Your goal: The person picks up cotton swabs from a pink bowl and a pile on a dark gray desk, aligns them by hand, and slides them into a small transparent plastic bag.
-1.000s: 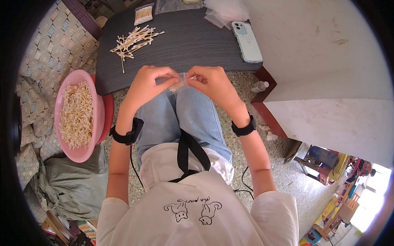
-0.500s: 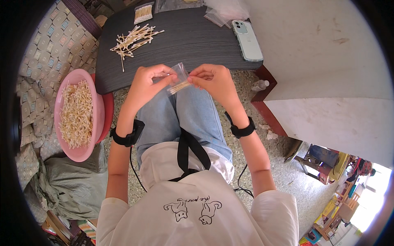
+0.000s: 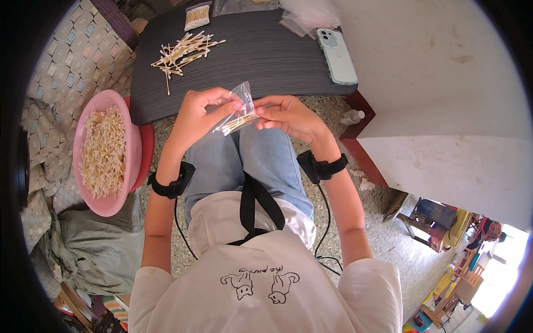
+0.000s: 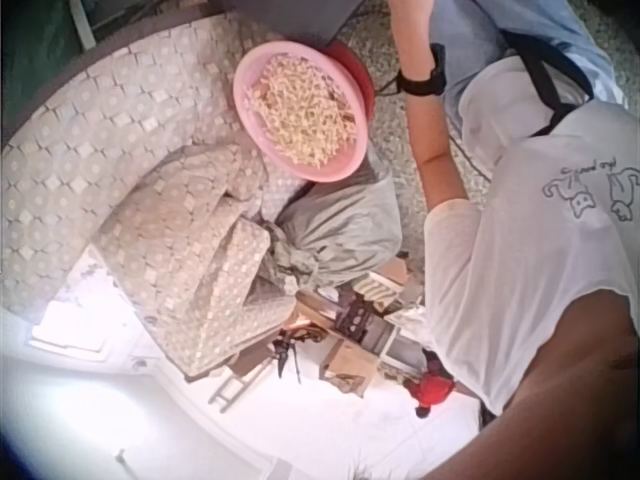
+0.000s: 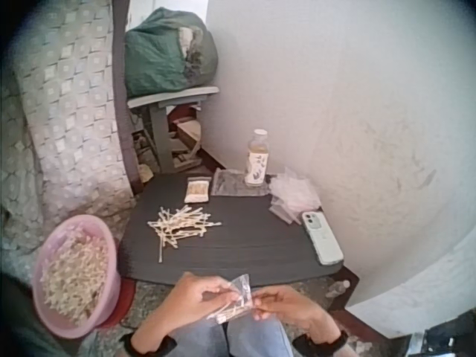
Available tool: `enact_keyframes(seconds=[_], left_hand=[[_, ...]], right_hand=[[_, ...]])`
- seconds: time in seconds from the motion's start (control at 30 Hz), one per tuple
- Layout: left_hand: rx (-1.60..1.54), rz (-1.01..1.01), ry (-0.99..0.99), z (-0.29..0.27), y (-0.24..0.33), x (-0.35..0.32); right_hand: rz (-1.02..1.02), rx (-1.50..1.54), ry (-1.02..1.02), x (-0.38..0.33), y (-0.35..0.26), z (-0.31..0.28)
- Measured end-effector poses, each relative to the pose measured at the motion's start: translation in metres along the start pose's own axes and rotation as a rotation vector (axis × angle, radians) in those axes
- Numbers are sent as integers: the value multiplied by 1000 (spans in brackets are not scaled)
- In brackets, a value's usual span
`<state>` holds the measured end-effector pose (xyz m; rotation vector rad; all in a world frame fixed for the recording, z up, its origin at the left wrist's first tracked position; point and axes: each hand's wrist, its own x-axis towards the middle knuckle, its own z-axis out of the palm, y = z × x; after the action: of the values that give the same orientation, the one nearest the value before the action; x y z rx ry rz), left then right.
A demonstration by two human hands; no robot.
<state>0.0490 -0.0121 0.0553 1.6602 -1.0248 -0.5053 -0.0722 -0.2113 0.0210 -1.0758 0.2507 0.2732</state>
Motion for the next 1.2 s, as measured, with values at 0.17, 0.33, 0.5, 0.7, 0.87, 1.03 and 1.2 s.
enact_keyframes(seconds=[0.17, 0.33, 0.5, 0.7, 0.87, 1.03, 1.2], left_hand=[[50, 16, -1, -3, 0, -1], [67, 32, -10, -4, -2, -2], [102, 71, 7, -8, 1, -5], [180, 111, 60, -9, -1, -7], [129, 141, 74, -8, -8, -10], [130, 107, 78, -9, -5, -11], [100, 104, 84, -7, -6, -11]], right_hand=[[60, 100, -40, 6, 11, -5], [41, 92, -91, 9, 11, -2], [-6, -124, 40, 2, -10, 9], [44, -156, -15, 6, -22, 10], [45, -97, -39, 10, -14, 13], [-50, -275, 23, 16, -9, 16], [-96, -337, 16, 21, -5, 22]])
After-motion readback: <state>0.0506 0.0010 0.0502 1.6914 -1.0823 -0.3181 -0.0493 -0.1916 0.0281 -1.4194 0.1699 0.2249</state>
